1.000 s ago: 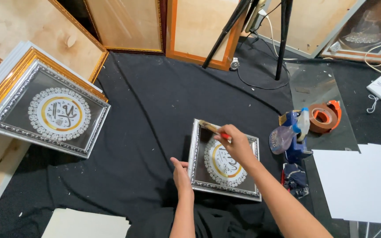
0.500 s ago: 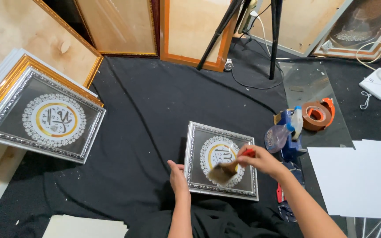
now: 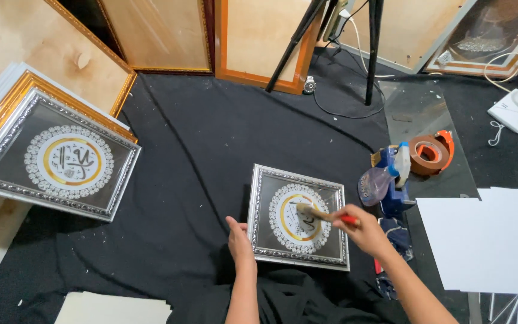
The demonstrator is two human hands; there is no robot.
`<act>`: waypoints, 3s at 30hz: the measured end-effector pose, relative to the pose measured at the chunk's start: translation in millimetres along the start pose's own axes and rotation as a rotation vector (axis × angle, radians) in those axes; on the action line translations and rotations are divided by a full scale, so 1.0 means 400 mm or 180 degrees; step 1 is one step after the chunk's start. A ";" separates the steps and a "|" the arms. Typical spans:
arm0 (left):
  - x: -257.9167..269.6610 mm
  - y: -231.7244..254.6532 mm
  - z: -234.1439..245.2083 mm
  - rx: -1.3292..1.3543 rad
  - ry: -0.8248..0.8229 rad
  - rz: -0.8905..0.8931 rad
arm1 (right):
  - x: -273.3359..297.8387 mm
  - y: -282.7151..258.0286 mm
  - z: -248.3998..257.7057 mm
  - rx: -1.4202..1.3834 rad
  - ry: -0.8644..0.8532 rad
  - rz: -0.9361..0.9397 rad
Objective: Cleaning a framed piece of art using a brush and a cloth
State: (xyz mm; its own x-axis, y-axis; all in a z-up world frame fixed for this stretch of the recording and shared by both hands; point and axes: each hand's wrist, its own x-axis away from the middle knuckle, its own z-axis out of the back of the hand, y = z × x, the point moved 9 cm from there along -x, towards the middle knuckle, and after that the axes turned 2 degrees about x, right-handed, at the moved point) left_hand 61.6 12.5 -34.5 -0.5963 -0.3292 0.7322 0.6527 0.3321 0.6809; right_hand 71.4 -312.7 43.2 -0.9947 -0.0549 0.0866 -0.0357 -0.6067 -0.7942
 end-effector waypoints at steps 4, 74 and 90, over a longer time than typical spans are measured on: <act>-0.020 -0.010 0.005 -0.0119 0.0069 -0.0101 | 0.120 0.018 0.012 -0.0184 -0.0813 -0.0396; 0.063 0.055 -0.008 -0.0365 -0.0111 0.0002 | -0.214 0.051 0.020 0.1245 0.1429 -0.0796; 0.037 0.042 -0.005 -0.0521 -0.0055 0.0017 | -0.248 0.010 0.013 -0.1866 0.1728 -0.1412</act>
State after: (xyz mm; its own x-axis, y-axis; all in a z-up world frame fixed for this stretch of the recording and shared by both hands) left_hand 64.7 11.3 -12.1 -0.5996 -0.3122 0.7369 0.7225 0.1848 0.6662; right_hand 170.3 -313.9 34.6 -0.7814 0.5577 0.2799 -0.3211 0.0252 -0.9467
